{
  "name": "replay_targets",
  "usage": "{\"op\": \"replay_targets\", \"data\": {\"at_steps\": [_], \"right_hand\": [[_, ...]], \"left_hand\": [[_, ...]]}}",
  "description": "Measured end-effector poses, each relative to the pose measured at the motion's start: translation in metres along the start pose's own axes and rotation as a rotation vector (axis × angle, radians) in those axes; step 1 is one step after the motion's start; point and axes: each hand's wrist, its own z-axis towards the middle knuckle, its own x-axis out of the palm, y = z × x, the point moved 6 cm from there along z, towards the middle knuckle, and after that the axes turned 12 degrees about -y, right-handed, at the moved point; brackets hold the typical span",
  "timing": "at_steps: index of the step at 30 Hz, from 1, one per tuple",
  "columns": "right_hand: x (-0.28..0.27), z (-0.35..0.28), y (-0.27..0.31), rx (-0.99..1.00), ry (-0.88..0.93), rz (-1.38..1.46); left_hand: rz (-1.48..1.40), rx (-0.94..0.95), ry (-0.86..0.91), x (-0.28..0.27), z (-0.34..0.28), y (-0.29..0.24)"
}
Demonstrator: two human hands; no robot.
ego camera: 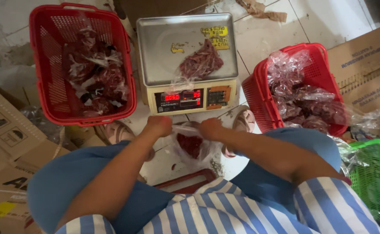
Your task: The person portions pieces of meat from a container into small plastic bags, weighs each bag on a digital scale, and ties the bags closed before placing them in a separate basket.
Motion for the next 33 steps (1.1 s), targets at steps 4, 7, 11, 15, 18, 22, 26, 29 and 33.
{"op": "replay_targets", "data": {"at_steps": [4, 7, 11, 15, 18, 22, 26, 29, 33], "right_hand": [[0.023, 0.015, -0.033, -0.045, 0.311, -0.029], [0.02, -0.001, -0.036, 0.028, 0.698, 0.214], [0.002, -0.023, -0.021, 0.141, 0.92, 0.408], [-0.025, -0.021, -0.024, -0.035, 0.9, 0.267], [-0.029, -0.016, -0.047, 0.145, 0.891, 0.469], [-0.038, 0.008, -0.079, 0.123, 0.528, 0.423], [-0.048, 0.015, -0.065, -0.114, 0.244, 0.075], [-0.053, 0.009, -0.056, -0.038, 0.253, 0.165], [-0.062, 0.001, -0.042, -0.093, 0.224, 0.341]], "left_hand": [[-0.151, 0.414, 0.363, 0.025, 0.013, -0.023], [-0.407, 0.417, 0.591, 0.034, -0.01, -0.054], [-0.741, 0.292, 0.762, 0.02, -0.042, -0.077], [-0.84, 0.171, 0.783, -0.016, -0.046, -0.065], [-0.916, 0.095, 0.612, -0.031, -0.029, -0.038], [-0.436, 0.096, 0.118, -0.019, 0.003, -0.019], [-0.445, -0.055, 0.084, -0.005, 0.002, -0.014], [-0.362, -0.04, 0.114, -0.005, -0.003, -0.022], [-0.248, -0.041, 0.216, -0.013, -0.017, -0.024]]}}
